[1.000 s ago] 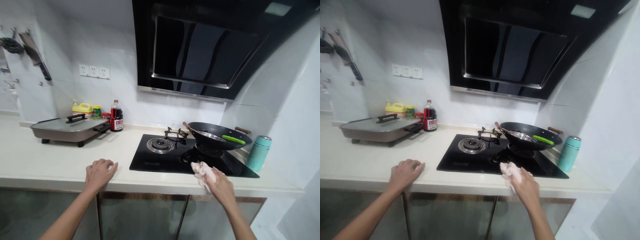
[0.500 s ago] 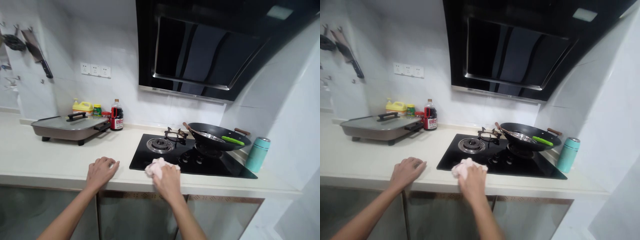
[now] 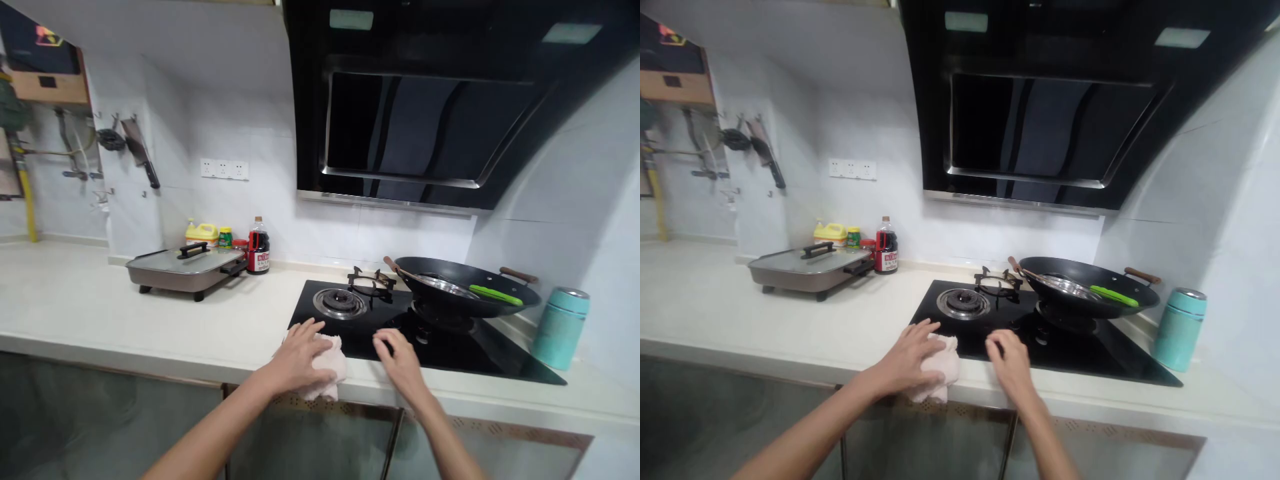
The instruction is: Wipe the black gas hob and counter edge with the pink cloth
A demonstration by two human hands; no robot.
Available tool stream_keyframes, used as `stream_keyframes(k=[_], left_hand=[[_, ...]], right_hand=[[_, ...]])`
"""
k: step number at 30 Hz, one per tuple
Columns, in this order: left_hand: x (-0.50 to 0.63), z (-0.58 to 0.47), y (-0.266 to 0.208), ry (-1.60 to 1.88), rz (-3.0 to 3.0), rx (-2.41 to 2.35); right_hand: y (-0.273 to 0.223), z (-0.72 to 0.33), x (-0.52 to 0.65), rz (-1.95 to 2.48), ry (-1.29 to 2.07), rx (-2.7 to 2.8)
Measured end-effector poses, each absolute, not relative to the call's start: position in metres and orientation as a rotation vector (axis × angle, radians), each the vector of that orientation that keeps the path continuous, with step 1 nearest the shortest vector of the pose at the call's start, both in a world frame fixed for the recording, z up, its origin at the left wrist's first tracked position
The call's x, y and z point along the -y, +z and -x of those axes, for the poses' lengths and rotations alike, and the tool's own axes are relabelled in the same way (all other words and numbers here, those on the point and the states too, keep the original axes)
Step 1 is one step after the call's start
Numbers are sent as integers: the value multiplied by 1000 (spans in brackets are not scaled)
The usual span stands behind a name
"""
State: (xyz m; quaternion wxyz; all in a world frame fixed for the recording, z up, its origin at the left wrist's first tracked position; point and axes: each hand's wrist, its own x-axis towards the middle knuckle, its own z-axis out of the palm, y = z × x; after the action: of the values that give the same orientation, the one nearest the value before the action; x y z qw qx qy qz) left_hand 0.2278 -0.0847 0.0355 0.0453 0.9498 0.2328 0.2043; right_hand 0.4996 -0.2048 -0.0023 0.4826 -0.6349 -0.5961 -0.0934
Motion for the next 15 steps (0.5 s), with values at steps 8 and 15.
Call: stream_keyframes(k=[8, 15], left_hand=[[118, -254, 10, 425, -2972, -663], [180, -350, -24, 500, -3048, -470]], right_hand=[[-42, -600, 239, 1849, -329, 1186], [-50, -606, 238, 1965, -181, 1143]])
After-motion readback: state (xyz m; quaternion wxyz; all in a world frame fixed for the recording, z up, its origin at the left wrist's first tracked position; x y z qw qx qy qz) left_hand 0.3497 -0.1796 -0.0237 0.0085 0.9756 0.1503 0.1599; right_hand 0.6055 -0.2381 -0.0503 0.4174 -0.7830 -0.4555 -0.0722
